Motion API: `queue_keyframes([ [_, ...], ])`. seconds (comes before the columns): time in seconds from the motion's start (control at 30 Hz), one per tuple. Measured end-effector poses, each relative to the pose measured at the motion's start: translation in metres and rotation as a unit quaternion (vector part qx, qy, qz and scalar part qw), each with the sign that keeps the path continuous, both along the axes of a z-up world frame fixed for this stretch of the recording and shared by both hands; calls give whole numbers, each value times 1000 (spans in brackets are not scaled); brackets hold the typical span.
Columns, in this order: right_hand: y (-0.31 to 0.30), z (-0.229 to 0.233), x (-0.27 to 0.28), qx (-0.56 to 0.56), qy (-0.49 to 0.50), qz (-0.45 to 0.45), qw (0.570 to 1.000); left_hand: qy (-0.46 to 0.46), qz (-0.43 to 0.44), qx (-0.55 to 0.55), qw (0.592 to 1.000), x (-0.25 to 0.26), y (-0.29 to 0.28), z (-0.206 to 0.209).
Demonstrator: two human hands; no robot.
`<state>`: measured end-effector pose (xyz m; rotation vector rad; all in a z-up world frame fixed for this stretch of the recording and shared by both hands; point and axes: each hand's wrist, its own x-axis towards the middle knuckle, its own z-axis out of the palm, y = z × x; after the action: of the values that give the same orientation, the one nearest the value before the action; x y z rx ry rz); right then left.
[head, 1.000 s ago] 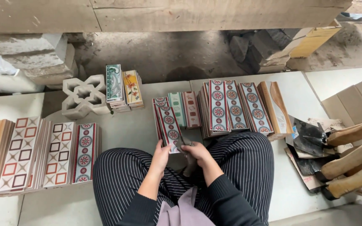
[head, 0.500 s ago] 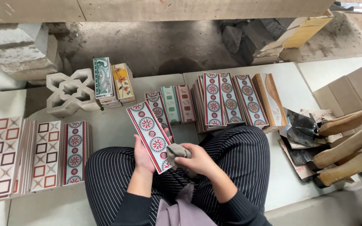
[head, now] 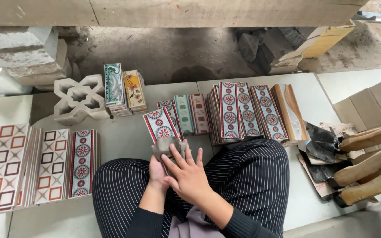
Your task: The person sits on the floor and wipes the surface of rectangular decorative tiles with a cloth. They pick up tiles one at a time from a stack, wipe them, and place them back down, repeating this process throughout the clip.
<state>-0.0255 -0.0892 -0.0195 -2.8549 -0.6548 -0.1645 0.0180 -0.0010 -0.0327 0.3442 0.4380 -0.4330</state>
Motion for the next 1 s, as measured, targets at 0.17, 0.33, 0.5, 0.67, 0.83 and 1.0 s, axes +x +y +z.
queue_keyframes([
  [0.17,2,-25,20,33,-12,-13,999,11,-22,9,1000,-3,-4,3],
  [0.33,4,-32,49,76,-80,-1,994,5,-45,25,999,-4,-10,4],
  [0.5,-2,-14,93,103,-141,-92,980,-29,-85,104,991,-11,-16,-45],
  [0.67,6,-10,82,87,-158,-66,981,-16,-27,153,988,-11,-14,-1],
  [0.83,15,-26,26,86,-123,-27,988,29,5,135,990,-12,-9,36],
  [1.0,6,-28,-3,44,-114,-32,992,98,24,73,992,-8,-6,50],
])
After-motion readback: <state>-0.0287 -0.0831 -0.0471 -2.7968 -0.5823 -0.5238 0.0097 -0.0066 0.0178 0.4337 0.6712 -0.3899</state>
